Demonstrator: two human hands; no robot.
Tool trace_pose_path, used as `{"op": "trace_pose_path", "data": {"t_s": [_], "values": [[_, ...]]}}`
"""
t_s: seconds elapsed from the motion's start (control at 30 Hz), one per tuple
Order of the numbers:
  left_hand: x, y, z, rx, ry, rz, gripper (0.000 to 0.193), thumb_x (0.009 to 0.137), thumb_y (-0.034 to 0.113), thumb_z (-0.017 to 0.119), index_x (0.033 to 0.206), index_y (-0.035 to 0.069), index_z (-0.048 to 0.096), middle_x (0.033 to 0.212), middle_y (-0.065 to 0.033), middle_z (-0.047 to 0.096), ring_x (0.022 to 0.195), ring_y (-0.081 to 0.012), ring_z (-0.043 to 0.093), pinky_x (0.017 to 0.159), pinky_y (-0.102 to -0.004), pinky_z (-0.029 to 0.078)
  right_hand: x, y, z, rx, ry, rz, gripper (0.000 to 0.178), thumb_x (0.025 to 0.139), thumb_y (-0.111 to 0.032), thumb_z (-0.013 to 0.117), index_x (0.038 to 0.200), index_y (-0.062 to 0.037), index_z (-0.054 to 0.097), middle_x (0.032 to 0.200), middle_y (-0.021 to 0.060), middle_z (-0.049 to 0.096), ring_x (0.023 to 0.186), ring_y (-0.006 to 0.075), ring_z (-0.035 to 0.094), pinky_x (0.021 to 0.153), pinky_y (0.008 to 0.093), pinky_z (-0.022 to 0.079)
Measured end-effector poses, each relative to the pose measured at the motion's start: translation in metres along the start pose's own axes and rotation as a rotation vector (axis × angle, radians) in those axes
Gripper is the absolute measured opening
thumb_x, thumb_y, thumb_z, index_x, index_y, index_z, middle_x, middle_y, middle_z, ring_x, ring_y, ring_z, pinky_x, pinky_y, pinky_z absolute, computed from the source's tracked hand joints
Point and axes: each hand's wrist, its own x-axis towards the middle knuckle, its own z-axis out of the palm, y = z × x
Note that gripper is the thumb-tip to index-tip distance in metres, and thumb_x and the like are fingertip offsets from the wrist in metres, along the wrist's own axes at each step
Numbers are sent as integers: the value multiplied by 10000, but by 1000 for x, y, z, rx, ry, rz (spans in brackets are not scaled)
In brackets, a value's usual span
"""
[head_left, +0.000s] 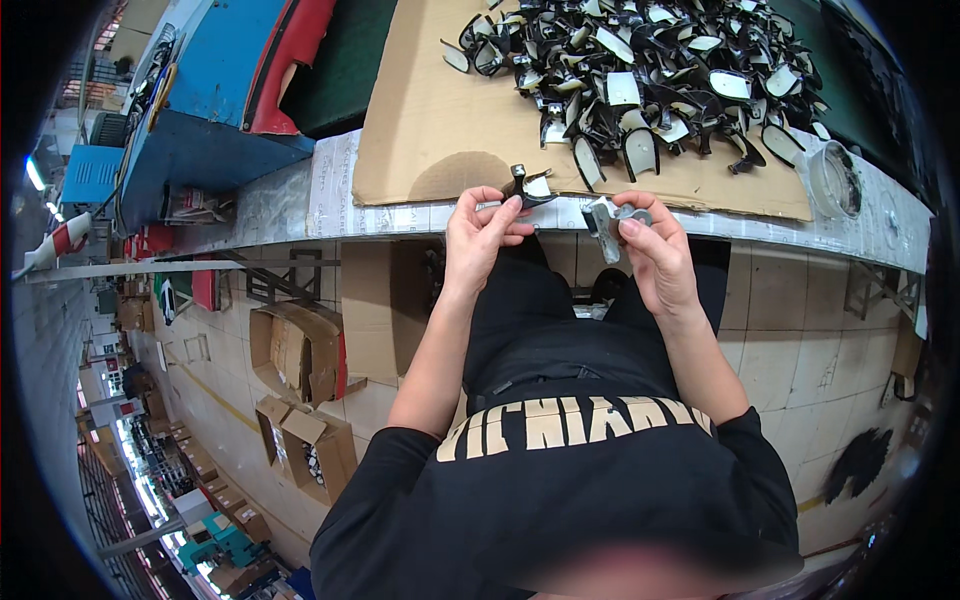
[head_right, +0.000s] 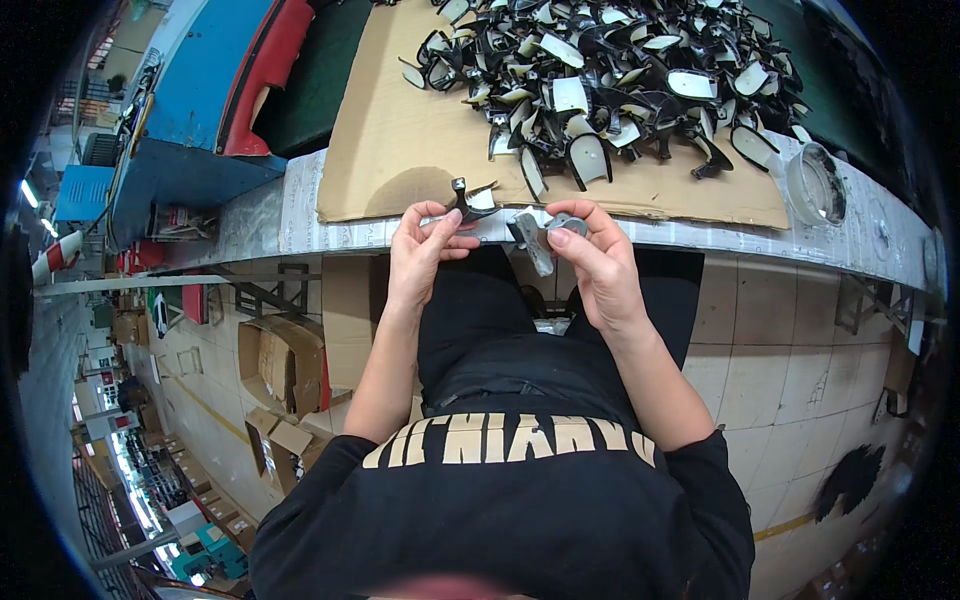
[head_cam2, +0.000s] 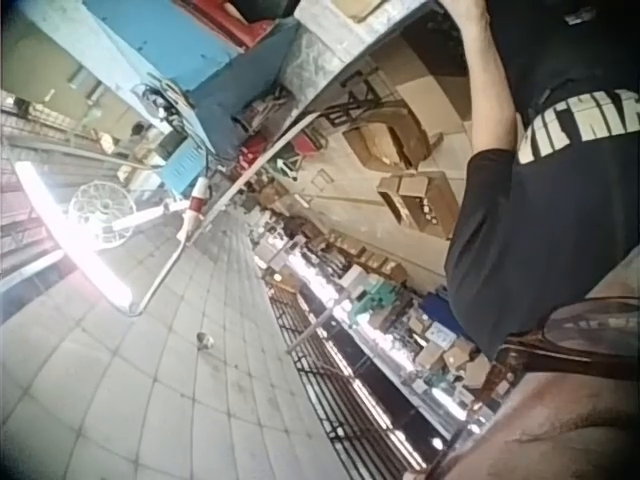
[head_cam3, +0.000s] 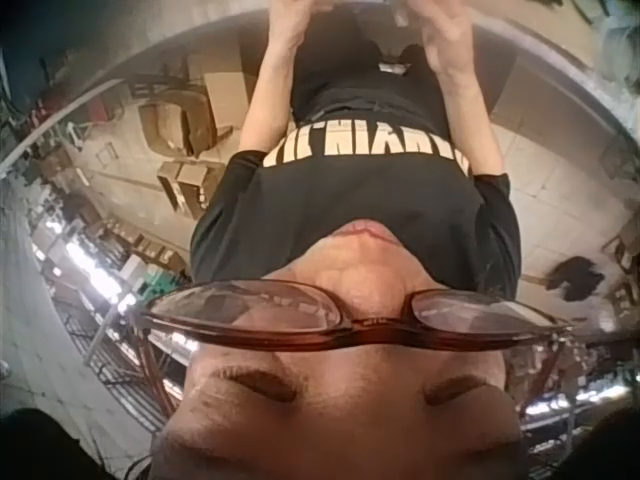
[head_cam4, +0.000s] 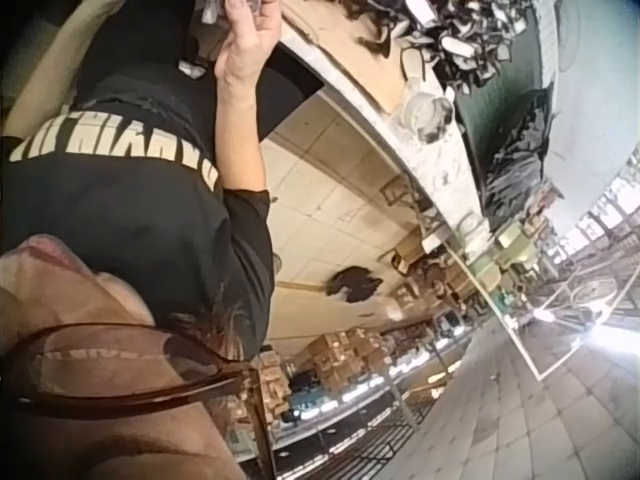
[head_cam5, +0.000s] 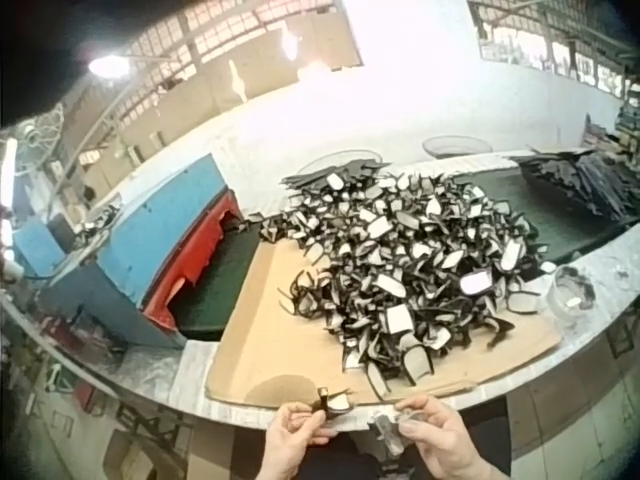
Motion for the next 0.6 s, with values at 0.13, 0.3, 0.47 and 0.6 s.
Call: {"op": "trace_pose_path", "data": {"t_s": [0.13,0.3,0.47,0.6], "values": [[11,-8,4,14,-18,71,467,943,135,692,1338,-13,490,940,-130,717,753,-152,714,616,-219,547,-1,2,-4,-10,15,13,318,905,-98,685,1202,-25,597,987,26,674,895,82,601,846,236,452],[14,1,14,-49,-126,-98,387,906,100,729,1247,-8,582,928,-77,714,734,-120,686,628,-210,540,-2,1,-10,-30,4,19,315,905,-100,687,1199,-26,601,982,32,682,878,83,605,827,236,454],[13,-13,19,-59,-183,-23,350,820,-19,775,1148,-3,655,979,-51,709,824,-89,664,710,-212,551,-2,4,-10,-42,28,39,312,906,-98,687,1196,-23,601,985,37,682,879,82,608,814,240,462],[-2,-17,23,-147,-187,115,459,789,-97,748,1226,-25,627,1060,-72,693,906,-103,663,815,-245,557,-6,-2,5,-172,100,-101,328,898,-66,702,1201,-8,589,994,40,676,870,83,610,809,263,495]]}}
